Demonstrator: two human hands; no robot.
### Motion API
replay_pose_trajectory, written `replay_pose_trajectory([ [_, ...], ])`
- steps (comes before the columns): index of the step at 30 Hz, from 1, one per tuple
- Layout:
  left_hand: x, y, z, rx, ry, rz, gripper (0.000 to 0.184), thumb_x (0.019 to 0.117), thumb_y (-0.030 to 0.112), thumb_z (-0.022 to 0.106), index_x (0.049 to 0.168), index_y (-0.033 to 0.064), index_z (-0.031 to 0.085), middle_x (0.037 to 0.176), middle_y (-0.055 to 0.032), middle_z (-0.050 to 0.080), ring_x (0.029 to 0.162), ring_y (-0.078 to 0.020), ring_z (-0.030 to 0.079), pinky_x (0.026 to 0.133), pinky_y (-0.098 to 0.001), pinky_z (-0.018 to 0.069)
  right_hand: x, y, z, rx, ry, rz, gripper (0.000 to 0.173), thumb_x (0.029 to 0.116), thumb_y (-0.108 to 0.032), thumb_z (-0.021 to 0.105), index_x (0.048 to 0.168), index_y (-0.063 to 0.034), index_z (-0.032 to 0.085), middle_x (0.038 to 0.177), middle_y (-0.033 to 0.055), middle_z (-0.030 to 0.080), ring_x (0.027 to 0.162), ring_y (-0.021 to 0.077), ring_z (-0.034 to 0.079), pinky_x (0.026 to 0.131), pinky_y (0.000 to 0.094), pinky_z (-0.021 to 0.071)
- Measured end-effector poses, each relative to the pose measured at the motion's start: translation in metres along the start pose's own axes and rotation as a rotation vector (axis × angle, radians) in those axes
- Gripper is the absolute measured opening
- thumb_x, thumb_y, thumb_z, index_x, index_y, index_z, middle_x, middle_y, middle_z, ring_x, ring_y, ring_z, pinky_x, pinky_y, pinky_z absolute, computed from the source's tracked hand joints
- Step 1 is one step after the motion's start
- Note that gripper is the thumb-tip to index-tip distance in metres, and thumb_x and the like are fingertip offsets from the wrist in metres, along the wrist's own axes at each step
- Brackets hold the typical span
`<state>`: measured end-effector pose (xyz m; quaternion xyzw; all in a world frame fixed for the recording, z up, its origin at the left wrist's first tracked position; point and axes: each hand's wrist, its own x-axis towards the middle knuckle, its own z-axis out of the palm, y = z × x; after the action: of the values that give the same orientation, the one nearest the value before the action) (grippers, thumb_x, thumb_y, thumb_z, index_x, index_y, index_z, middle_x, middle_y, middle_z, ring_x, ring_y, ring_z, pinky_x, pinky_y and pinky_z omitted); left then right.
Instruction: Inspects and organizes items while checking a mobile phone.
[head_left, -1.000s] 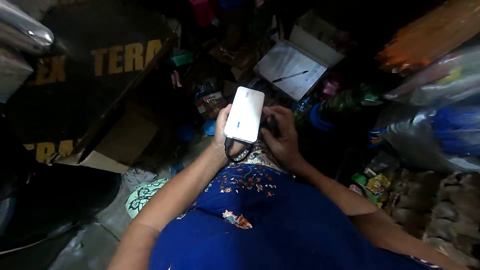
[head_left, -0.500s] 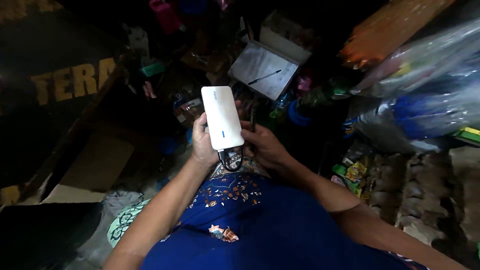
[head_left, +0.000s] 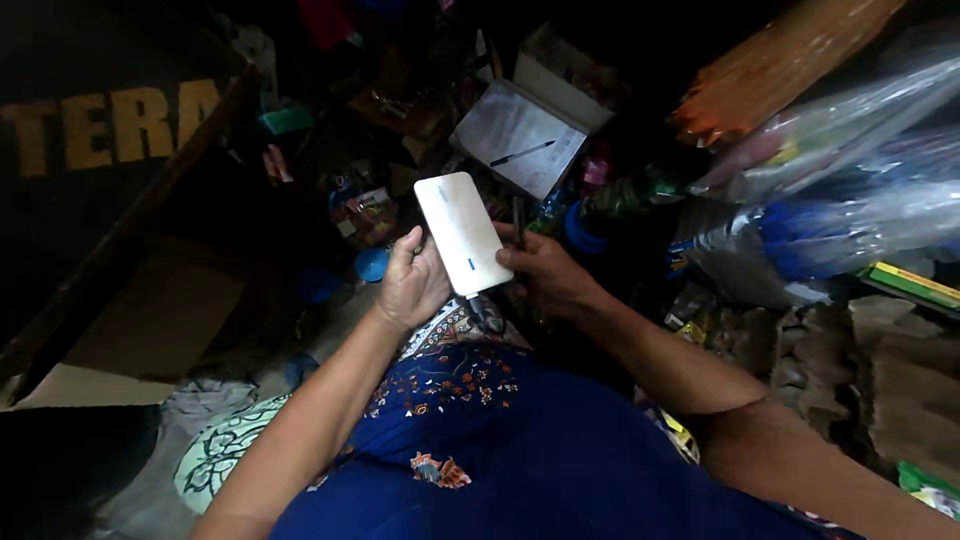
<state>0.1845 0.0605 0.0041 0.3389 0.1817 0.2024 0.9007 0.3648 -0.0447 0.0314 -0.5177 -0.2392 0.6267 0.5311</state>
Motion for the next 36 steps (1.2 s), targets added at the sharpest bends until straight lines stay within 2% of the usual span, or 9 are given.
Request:
replay_pose_trajectory([
  [2, 0.001, 0.0, -0.011, 0.14, -0.09, -0.083, 0.08, 0.0979, 0.067, 0.029, 0.16, 0.0179, 0.02, 0.154, -0.0023, 0.045, 0.14, -0.019, 0.046, 0.111, -0.0445, 0.0431, 0.001, -0.007, -0.018, -0.043, 0.041, 0.009, 0.04, 0.1012, -0.005, 0.052, 0.141, -0.0086, 0.05, 0.104, 0.0011, 0.068, 0.072, 0.0027, 0.061, 0.058, 0.0172, 0.0509],
  [4, -0.002, 0.001, -0.018, 0.244, -0.129, -0.152, 0.093, 0.0941, 0.075, 0.035, 0.164, 0.016, 0.016, 0.163, -0.0054, 0.034, 0.147, -0.0224, 0.037, 0.114, -0.0478, 0.0391, 0.002, -0.017, -0.041, -0.145, 0.106, 0.019, 0.04, 0.1014, -0.006, 0.052, 0.141, -0.0096, 0.05, 0.102, -0.0001, 0.068, 0.069, 0.0011, 0.059, 0.056, 0.0159, 0.0489],
  [9, -0.037, 0.014, -0.028, 0.378, -0.006, -0.234, 0.068, 0.1015, 0.053, 0.043, 0.157, 0.0139, 0.035, 0.144, -0.0059, 0.058, 0.127, -0.0195, 0.06, 0.104, -0.0365, 0.0505, -0.002, -0.05, -0.098, -0.589, 0.38, 0.041, 0.038, 0.1009, -0.009, 0.057, 0.139, -0.0093, 0.055, 0.099, 0.0009, 0.065, 0.067, 0.0014, 0.054, 0.058, 0.0191, 0.0469],
  [13, -0.083, 0.021, -0.071, 0.325, 0.158, -0.129, 0.06, 0.1028, 0.048, 0.046, 0.153, 0.0165, 0.042, 0.143, -0.0049, 0.06, 0.128, -0.0222, 0.06, 0.103, -0.0415, 0.0522, -0.005, -0.072, -0.14, -0.937, 0.489, 0.068, 0.041, 0.1006, -0.012, 0.057, 0.141, -0.0025, 0.054, 0.125, 0.0225, 0.063, 0.106, 0.0288, 0.063, 0.093, 0.0511, 0.0516],
  [16, -0.122, 0.019, -0.104, 0.262, 0.361, -0.039, 0.056, 0.1029, 0.048, 0.048, 0.15, 0.019, 0.046, 0.14, -0.0033, 0.063, 0.126, -0.0221, 0.062, 0.103, -0.0422, 0.0531, -0.002, -0.082, -0.166, -1.236, 0.548, 0.1, 0.041, 0.1003, -0.013, 0.058, 0.139, -0.0006, 0.057, 0.122, 0.033, 0.063, 0.11, 0.0491, 0.061, 0.093, 0.0704, 0.0444],
  [19, -0.155, 0.007, -0.128, 0.16, 0.551, 0.026, 0.054, 0.103, 0.044, 0.048, 0.15, 0.0181, 0.045, 0.137, -0.0041, 0.064, 0.124, -0.0228, 0.063, 0.101, -0.0432, 0.0538, 0.0, -0.094, -0.166, -1.495, 0.606, 0.253, 0.04, 0.1016, -0.013, 0.056, 0.14, -0.0003, 0.057, 0.122, 0.0379, 0.061, 0.115, 0.0602, 0.056, 0.093, 0.0795, 0.038],
  [22, -0.169, -0.009, -0.143, 0.085, 0.667, 0.03, 0.049, 0.1049, 0.04, 0.043, 0.149, 0.0181, 0.045, 0.134, -0.0045, 0.066, 0.121, -0.023, 0.065, 0.098, -0.0424, 0.055, 0.003, -0.098, -0.164, -1.601, 0.644, 0.383, 0.037, 0.1023, -0.013, 0.055, 0.136, 0.0025, 0.058, 0.122, 0.0394, 0.061, 0.116, 0.0626, 0.056, 0.091, 0.0807, 0.039],
  [27, -0.163, -0.008, -0.143, 0.066, 0.659, 0.014, 0.051, 0.1016, 0.041, 0.054, 0.146, 0.0172, 0.048, 0.131, -0.0035, 0.067, 0.118, -0.0218, 0.066, 0.097, -0.0411, 0.0562, 0.01, -0.1, -0.163, -1.66, 0.646, 0.486, 0.033, 0.1006, -0.011, 0.057, 0.126, 0.0105, 0.06, 0.119, 0.0424, 0.059, 0.115, 0.0634, 0.055, 0.089, 0.0807, 0.0397],
  [36, -0.162, -0.007, -0.146, 0.045, 0.721, 0.029, 0.044, 0.1064, 0.032, 0.04, 0.146, 0.0146, 0.047, 0.129, -0.005, 0.067, 0.116, -0.0215, 0.067, 0.097, -0.0396, 0.0557, 0.033, -0.104, -0.177, -1.754, 0.576, 0.585, 0.033, 0.101, -0.013, 0.06, 0.121, 0.0131, 0.062, 0.124, 0.0407, 0.06, 0.12, 0.0609, 0.054, 0.093, 0.0786, 0.0391],
])
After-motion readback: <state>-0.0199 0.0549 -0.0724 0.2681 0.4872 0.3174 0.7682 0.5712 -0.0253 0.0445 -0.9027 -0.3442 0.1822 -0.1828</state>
